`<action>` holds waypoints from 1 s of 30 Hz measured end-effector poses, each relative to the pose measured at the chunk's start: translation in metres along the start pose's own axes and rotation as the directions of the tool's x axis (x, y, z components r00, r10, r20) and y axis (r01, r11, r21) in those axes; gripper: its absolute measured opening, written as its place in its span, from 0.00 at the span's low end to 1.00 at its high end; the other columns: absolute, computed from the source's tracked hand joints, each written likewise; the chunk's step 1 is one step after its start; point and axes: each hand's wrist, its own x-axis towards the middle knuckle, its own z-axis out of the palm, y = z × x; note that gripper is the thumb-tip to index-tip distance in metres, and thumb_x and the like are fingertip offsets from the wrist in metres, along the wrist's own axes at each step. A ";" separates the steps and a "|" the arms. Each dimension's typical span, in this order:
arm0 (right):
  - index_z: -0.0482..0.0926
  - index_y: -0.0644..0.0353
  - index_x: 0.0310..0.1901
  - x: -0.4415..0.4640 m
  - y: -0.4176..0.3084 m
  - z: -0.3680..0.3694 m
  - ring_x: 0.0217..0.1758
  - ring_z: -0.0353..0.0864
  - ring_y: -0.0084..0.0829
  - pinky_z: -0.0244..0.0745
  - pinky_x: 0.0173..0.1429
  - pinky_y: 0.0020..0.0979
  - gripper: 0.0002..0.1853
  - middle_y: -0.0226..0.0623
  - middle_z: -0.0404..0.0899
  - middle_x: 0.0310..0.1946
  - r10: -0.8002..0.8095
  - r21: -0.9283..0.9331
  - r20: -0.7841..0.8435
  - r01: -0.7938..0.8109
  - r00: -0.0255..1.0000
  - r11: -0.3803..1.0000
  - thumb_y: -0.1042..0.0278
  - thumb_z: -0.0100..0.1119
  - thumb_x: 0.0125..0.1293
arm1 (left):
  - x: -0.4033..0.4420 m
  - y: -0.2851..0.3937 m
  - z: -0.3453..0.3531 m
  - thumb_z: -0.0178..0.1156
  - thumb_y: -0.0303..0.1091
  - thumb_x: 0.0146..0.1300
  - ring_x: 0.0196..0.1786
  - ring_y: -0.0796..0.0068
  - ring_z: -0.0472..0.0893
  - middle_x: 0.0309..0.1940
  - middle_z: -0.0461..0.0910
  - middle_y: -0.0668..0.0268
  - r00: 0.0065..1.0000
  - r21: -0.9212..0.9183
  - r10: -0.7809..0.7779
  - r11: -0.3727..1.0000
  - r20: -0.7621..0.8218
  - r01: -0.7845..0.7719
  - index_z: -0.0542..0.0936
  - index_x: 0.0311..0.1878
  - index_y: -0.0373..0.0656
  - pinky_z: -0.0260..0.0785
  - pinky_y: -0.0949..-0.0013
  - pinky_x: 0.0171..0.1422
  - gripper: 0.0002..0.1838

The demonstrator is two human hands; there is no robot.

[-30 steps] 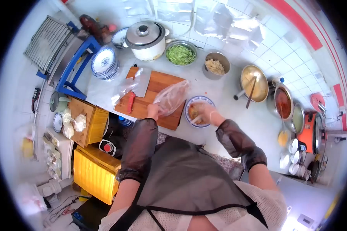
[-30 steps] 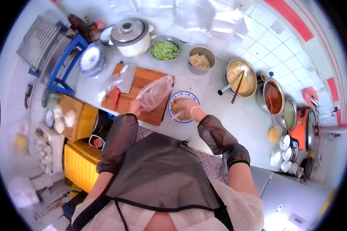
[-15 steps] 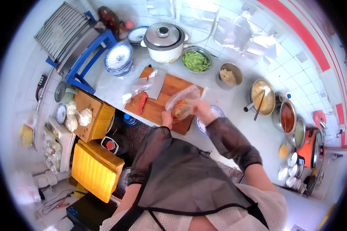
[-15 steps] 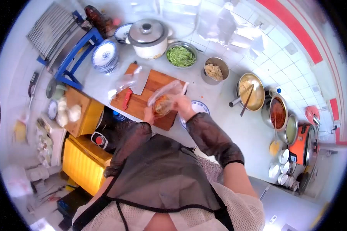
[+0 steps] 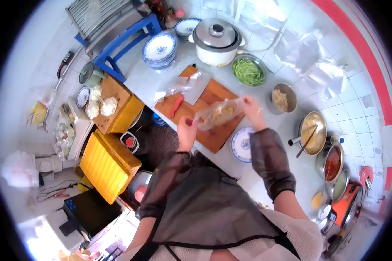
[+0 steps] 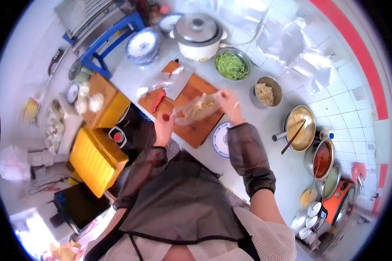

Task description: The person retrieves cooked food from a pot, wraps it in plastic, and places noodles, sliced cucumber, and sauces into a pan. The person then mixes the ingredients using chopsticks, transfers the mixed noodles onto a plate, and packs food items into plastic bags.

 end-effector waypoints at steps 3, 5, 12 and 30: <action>0.79 0.63 0.40 -0.004 -0.015 -0.006 0.44 0.75 0.23 0.69 0.49 0.25 0.12 0.33 0.77 0.43 -0.329 0.467 0.126 0.237 0.936 0.852 0.62 0.58 0.65 | 0.012 0.032 0.001 0.63 0.31 0.56 0.29 0.72 0.77 0.25 0.77 0.62 1.000 -0.407 -0.022 0.913 0.016 0.026 0.74 0.34 0.37 0.70 0.67 0.34 0.10; 0.72 0.64 0.51 -0.012 -0.038 -0.011 0.46 0.75 0.23 0.70 0.52 0.25 0.17 0.33 0.75 0.47 -0.161 0.647 0.166 0.016 0.973 0.763 0.62 0.56 0.67 | 0.020 0.071 -0.011 0.62 0.30 0.57 0.29 0.75 0.77 0.25 0.77 0.65 0.995 -0.591 -0.057 0.801 0.078 0.092 0.74 0.33 0.39 0.70 0.68 0.35 0.07; 0.75 0.59 0.30 0.000 -0.056 -0.010 0.34 0.71 0.20 0.67 0.39 0.26 0.09 0.28 0.74 0.27 -0.099 0.130 0.335 0.058 0.937 0.990 0.63 0.57 0.63 | 0.032 0.034 -0.073 0.61 0.31 0.61 0.37 0.81 0.76 0.32 0.78 0.70 0.954 -0.377 0.269 0.904 0.131 -0.203 0.76 0.38 0.40 0.71 0.74 0.43 0.07; 0.74 0.56 0.55 0.012 -0.348 0.277 0.59 0.69 0.48 0.66 0.62 0.39 0.20 0.48 0.71 0.55 0.272 -0.453 0.423 -0.058 0.864 0.890 0.72 0.59 0.58 | 0.371 -0.230 -0.998 0.59 0.48 0.59 0.38 0.52 0.82 0.31 0.82 0.49 0.248 0.206 0.088 0.839 -0.965 0.503 0.82 0.36 0.35 0.72 0.56 0.44 0.21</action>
